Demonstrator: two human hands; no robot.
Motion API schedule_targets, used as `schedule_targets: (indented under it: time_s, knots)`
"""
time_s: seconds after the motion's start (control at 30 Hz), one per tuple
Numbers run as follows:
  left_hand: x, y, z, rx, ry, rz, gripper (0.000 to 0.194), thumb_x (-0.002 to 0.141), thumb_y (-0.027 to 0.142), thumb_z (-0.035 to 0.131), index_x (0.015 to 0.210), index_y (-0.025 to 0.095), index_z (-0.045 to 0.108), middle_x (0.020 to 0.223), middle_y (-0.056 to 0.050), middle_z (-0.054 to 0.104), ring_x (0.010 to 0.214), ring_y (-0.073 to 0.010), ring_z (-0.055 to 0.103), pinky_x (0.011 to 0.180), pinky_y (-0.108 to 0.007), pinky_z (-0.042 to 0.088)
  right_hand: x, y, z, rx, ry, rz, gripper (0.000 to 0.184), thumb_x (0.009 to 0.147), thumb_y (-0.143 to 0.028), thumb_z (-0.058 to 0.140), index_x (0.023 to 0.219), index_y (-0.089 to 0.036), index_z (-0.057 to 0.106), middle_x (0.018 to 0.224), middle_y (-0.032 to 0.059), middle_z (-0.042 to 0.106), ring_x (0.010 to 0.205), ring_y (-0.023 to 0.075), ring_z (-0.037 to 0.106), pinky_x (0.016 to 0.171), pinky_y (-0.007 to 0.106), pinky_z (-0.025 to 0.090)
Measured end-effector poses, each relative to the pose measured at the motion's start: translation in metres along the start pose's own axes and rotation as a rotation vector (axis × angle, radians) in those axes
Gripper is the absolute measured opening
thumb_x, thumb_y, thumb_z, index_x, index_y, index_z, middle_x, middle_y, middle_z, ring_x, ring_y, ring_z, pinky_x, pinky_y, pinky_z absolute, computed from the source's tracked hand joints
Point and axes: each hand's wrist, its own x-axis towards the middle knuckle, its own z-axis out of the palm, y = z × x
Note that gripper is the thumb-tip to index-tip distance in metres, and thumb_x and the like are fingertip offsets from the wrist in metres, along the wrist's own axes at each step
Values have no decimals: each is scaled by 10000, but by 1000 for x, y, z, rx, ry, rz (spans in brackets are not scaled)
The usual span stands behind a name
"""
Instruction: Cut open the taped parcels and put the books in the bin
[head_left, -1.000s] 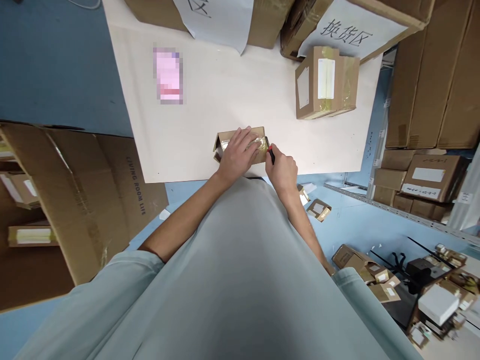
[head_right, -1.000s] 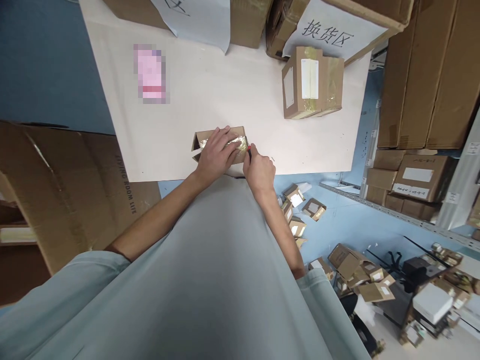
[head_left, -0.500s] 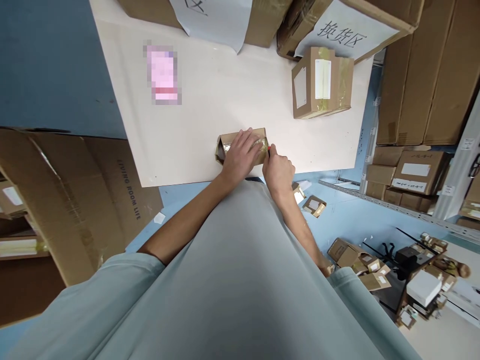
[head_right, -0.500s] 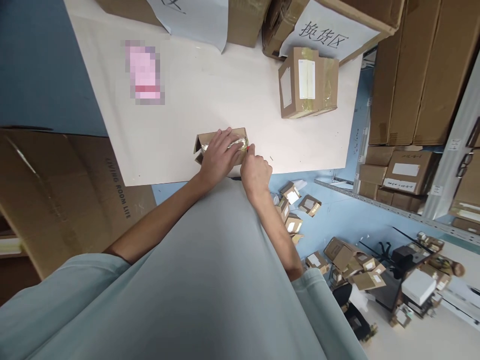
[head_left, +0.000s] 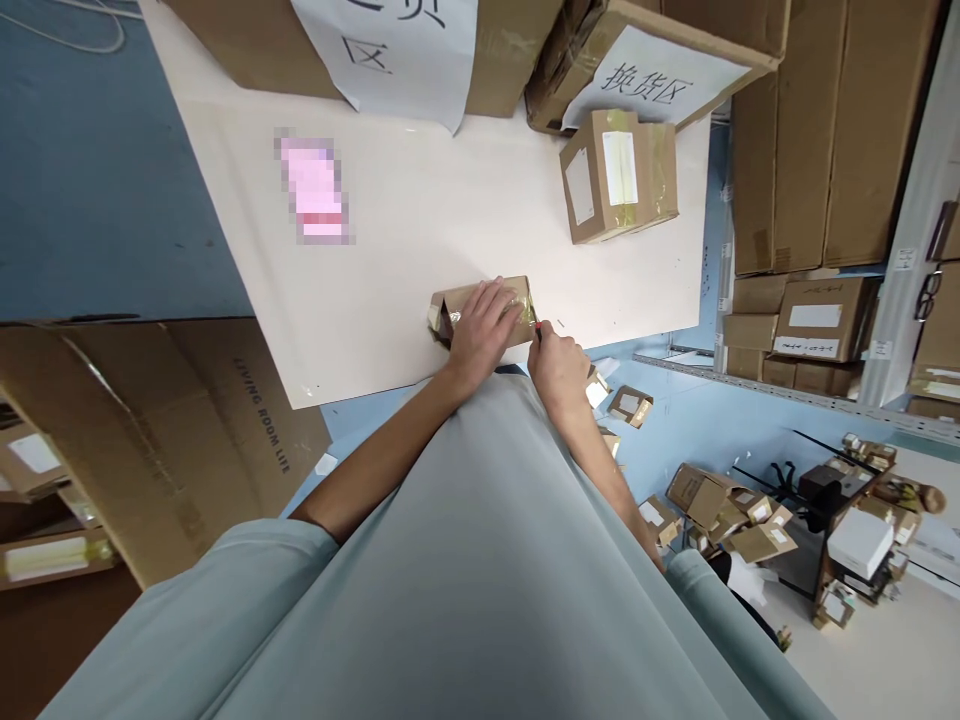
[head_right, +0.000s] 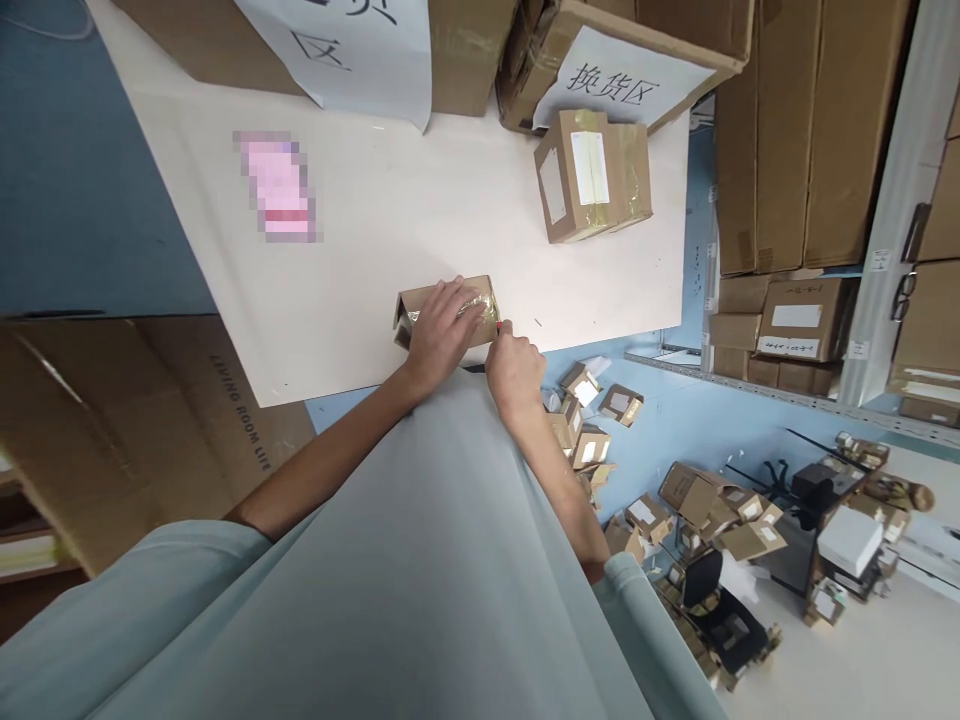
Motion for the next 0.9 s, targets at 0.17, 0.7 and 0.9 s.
schedule_targets:
  time_s: [0.17,0.7,0.9]
  knots:
    - [1,-2,-2,45,-11,28,437,1224,330,312,1302,239,733,1471,-114,754,1632,-294,531,1410,-611,378,-7,0,0,-20,-57,54,437,1202,-255,320,1519,-172,609,1223,209,824,1168,302,806,972,375,573]
    - [8,-6,-10,-23,-61,-33,424,1212,395,368,1290,230,750,1471,-158,752,1613,-336,544,1404,-690,332,-12,19,9,69,-111,28,452,1210,-333,346,1573,-226,594,1127,169,847,1032,303,822,899,368,564]
    - [7,-6,-17,-6,-71,-38,443,1214,451,368,1335,250,744,1466,-136,758,1624,-319,536,1412,-678,327,-13,32,-2,168,4,-41,507,1210,-368,390,1680,-253,543,1076,130,850,936,293,799,862,334,526]
